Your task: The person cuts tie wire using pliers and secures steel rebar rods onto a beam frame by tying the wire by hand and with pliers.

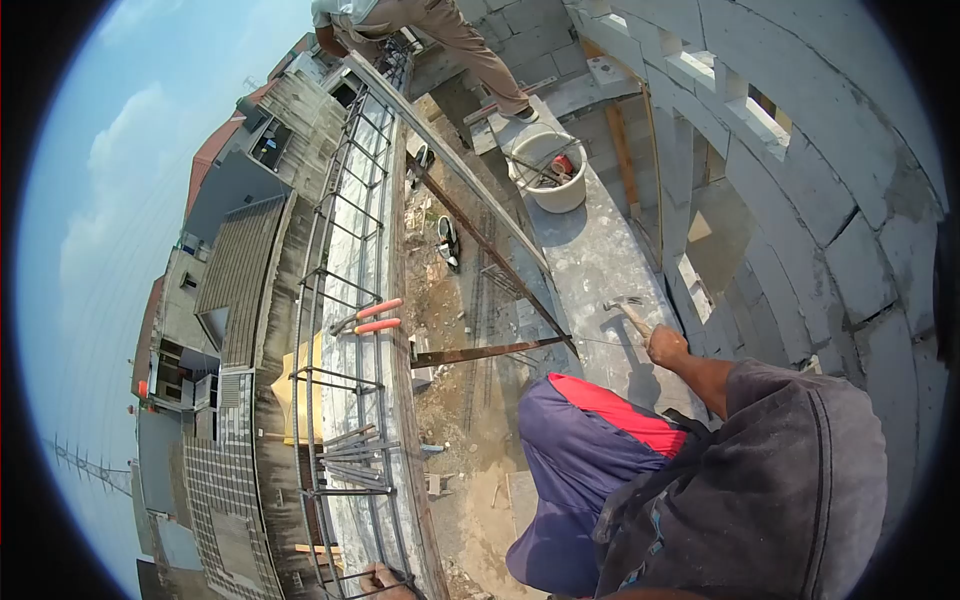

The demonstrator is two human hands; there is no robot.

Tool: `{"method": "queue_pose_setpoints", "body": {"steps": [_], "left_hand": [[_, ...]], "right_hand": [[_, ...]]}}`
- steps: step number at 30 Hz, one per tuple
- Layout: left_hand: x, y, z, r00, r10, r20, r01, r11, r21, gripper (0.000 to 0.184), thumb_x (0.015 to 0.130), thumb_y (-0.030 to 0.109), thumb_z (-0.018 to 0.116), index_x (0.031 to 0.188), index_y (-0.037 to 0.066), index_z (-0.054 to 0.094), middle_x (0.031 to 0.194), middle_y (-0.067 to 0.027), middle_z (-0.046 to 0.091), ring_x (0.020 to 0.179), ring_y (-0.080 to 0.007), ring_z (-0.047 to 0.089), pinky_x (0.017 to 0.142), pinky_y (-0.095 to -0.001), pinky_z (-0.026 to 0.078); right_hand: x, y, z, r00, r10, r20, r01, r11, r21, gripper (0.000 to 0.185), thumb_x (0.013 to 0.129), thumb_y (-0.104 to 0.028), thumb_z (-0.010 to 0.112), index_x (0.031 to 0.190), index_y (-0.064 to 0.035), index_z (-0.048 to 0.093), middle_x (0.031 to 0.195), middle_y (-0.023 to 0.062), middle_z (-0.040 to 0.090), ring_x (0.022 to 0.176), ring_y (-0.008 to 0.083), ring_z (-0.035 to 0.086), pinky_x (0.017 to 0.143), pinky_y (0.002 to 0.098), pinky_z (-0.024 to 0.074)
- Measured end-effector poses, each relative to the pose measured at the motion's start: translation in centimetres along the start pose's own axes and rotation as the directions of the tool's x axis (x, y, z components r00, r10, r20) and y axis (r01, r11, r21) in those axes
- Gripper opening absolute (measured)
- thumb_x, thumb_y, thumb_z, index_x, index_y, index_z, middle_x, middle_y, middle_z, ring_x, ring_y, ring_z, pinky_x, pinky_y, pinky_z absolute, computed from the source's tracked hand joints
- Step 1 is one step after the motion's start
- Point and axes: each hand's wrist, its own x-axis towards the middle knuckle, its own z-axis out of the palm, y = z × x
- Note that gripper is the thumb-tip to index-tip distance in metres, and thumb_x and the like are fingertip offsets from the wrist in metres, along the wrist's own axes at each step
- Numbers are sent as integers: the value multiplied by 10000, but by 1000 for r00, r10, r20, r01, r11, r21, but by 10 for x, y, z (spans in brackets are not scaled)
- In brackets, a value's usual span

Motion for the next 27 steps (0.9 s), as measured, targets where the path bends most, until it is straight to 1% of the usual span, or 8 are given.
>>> {"method": "queue_pose_setpoints", "body": {"steps": [7, 10, 13, 16, 17, 19, 22, 27], "left_hand": [[13, 21, 13, 1000, -24, 15, 24, 1000, -1, 344, 926, 277, 644, 1031, -51, 646, 1165, -168, 581, 1058, -294, 542, 916, -400, 441], [16, 25, 15, 999, -31, 17, 31, 1000, -7, 344, 923, 279, 647, 1025, -50, 647, 1178, -167, 572, 1070, -296, 535, 921, -403, 438], [18, 27, 19, 999, -32, 25, 33, 999, -11, 345, 920, 282, 651, 1019, -48, 647, 1191, -165, 563, 1081, -297, 528, 927, -406, 435], [22, 28, 21, 999, -28, 29, 28, 999, -26, 345, 917, 284, 654, 1012, -47, 648, 1204, -164, 555, 1093, -299, 521, 933, -409, 433], [21, 26, 19, 999, -27, 32, 28, 999, -30, 346, 916, 285, 656, 1010, -47, 648, 1208, -163, 552, 1097, -300, 518, 935, -410, 432], [23, 27, 23, 999, -20, 37, 22, 999, -43, 346, 914, 287, 658, 1006, -46, 648, 1217, -162, 546, 1104, -301, 514, 938, -412, 430], [23, 24, 19, 999, -7, 40, 10, 998, -66, 347, 911, 289, 662, 1000, -45, 648, 1230, -161, 537, 1116, -303, 506, 944, -416, 427], [23, 18, 15, 998, 31, 47, -25, 993, -119, 348, 907, 294, 667, 989, -44, 649, 1251, -159, 523, 1135, -307, 494, 954, -421, 422]], "right_hand": [[37, -23, 28, 986, 149, 70, -151, 988, 23, 380, 851, -303, 692, 1102, -21, 647, 1189, 217, 624, 1108, 367, 621, 899, 464, 515], [49, -11, 54, 969, 208, 131, -214, 976, 32, 384, 845, -259, 677, 1140, -19, 627, 1181, 236, 609, 1136, 394, 601, 922, 471, 507], [42, -9, 62, 958, 258, 128, -265, 963, 41, 370, 835, -221, 660, 1129, -4, 608, 1098, 248, 605, 1109, 435, 598, 934, 492, 499], [24, -15, 49, 993, 111, 48, -118, 981, 155, 289, 873, -201, 590, 1081, -1, 607, 980, 223, 610, 1087, 462, 593, 891, 522, 500], [33, -8, 61, 995, -82, 55, 78, 994, 77, 312, 903, -242, 557, 1085, 8, 598, 1012, 259, 597, 1052, 480, 597, 882, 524, 502], [70, 21, 109, 889, -445, 112, 454, 888, -73, 385, 964, -325, 491, 1091, 27, 580, 1075, 330, 570, 982, 517, 606, 865, 527, 507], [15, -47, 17, 906, -419, 55, 405, 899, 163, 379, 973, -317, 456, 1031, 23, 612, 989, 311, 611, 921, 490, 615, 849, 531, 481], [-39, -147, -54, 784, -617, 68, 580, 766, 277, 368, 971, -339, 451, 1038, -39, 652, 961, 243, 659, 946, 436, 618, 845, 505, 473]]}}
